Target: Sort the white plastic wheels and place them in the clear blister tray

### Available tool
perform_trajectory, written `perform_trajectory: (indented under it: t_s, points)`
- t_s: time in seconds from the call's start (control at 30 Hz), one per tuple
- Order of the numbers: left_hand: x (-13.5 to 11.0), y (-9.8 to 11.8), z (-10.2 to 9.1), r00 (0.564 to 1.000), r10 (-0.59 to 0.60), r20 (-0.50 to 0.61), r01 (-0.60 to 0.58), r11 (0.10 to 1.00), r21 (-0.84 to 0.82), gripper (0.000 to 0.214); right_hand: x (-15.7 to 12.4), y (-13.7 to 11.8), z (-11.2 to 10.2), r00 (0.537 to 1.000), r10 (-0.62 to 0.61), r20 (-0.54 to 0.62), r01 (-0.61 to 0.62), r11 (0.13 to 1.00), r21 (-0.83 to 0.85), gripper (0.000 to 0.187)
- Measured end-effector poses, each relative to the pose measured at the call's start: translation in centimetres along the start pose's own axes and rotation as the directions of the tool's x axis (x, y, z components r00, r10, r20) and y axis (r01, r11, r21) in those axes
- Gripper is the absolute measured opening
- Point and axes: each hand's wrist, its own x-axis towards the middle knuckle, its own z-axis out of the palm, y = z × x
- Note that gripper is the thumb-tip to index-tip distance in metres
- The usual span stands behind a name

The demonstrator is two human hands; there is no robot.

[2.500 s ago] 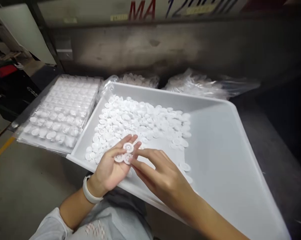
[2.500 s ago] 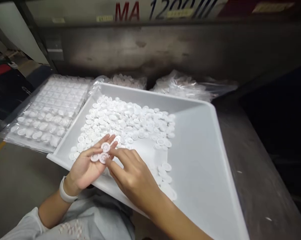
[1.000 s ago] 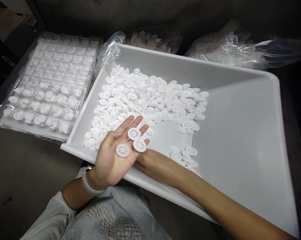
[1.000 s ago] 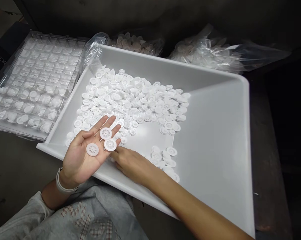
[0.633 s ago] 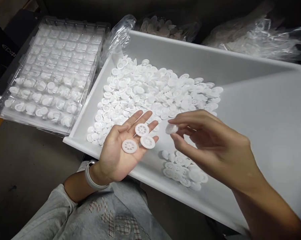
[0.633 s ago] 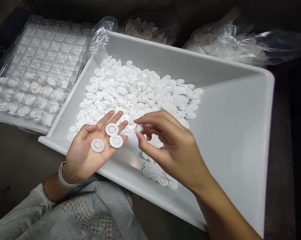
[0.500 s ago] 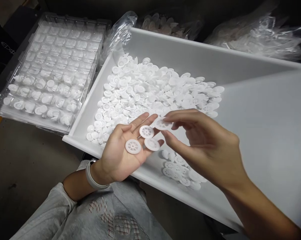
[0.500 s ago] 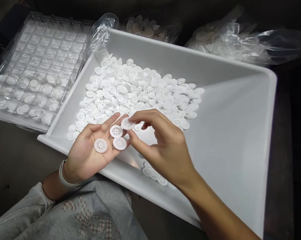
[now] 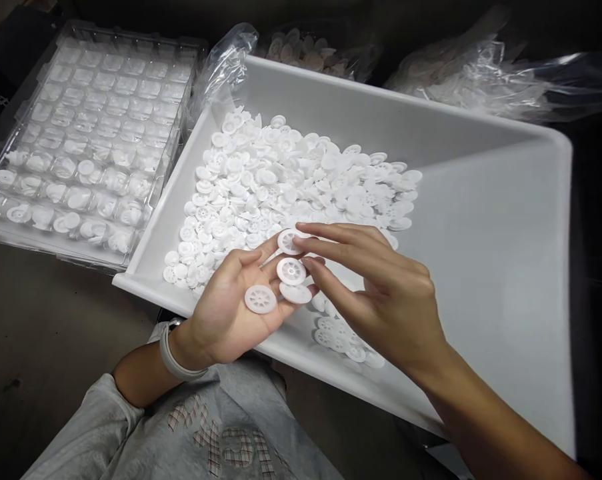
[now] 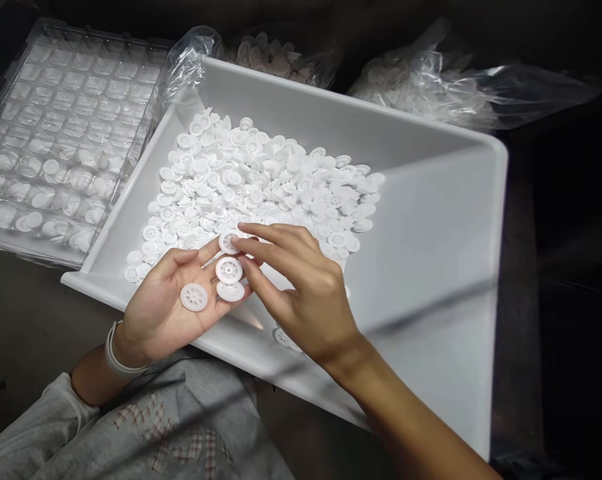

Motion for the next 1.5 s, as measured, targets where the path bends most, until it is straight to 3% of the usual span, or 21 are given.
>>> perform_trajectory:
  t_s: [0.27,0.37,0.47,0.6,0.67,0.93,1.0,1.07,1.13,1.2,1.5]
  points:
    - [0.0,0.3,0.0,0.999,0.042,-0.013,-0.041,0.996,0.077,0.033,-0.5,-1.1,-0.7,0.979,0.205,0.025,-0.206,0.976,0.077,0.012]
    - [0.0,0.2,0.1,0.999,0.041,-0.032,-0.038,0.996,0.085,0.033,-0.4,-1.3,-0.3,0.928,0.36,0.097,-0.371,0.917,0.144,0.01]
    - [0.0,0.0,0.1,0.999,0.034,-0.029,-0.031,0.996,0.086,0.033,-0.1,-1.3,0.0,0.854,0.491,0.172,-0.52,0.806,0.283,0.013]
    - [0.0,-0.1,0.1,1.0,0.03,0.0,-0.03,0.996,0.088,0.035,0.3,-1.0,0.0,0.784,0.576,0.232,-0.616,0.671,0.413,0.024]
    - [0.1,-0.1,0.2,0.999,0.035,-0.009,-0.034,0.995,0.093,0.038,0.3,-0.8,-0.2,0.773,0.593,0.224,-0.625,0.655,0.425,0.022]
    - [0.0,0.0,0.4,0.999,0.026,-0.024,-0.023,0.994,0.111,0.044,-0.2,-0.1,-0.9,0.898,0.434,0.074,-0.438,0.864,0.246,0.008]
    - [-0.1,0.1,0.4,0.999,0.032,-0.041,-0.027,0.993,0.118,0.043,-0.4,-0.7,-1.3,0.958,0.285,-0.03,-0.282,0.955,0.093,0.01]
    - [-0.2,0.2,0.4,0.997,0.042,-0.062,-0.033,0.99,0.136,0.043,-0.6,-1.4,-1.6,0.997,0.045,-0.055,-0.05,0.994,-0.094,0.019]
    - [-0.3,0.3,0.4,0.996,0.05,-0.071,-0.039,0.988,0.15,0.043,-0.8,-1.9,-1.7,0.988,-0.157,0.015,0.156,0.96,-0.231,0.023]
    - [-0.3,0.3,0.5,0.996,0.047,-0.07,-0.036,0.989,0.146,0.043,-1.1,-2.1,-1.6,0.967,-0.244,0.077,0.255,0.923,-0.288,0.024]
    - [-0.2,0.4,0.5,0.996,0.055,-0.072,-0.046,0.992,0.116,0.04,-1.5,-1.7,-1.8,0.948,-0.299,0.109,0.315,0.931,-0.185,0.023]
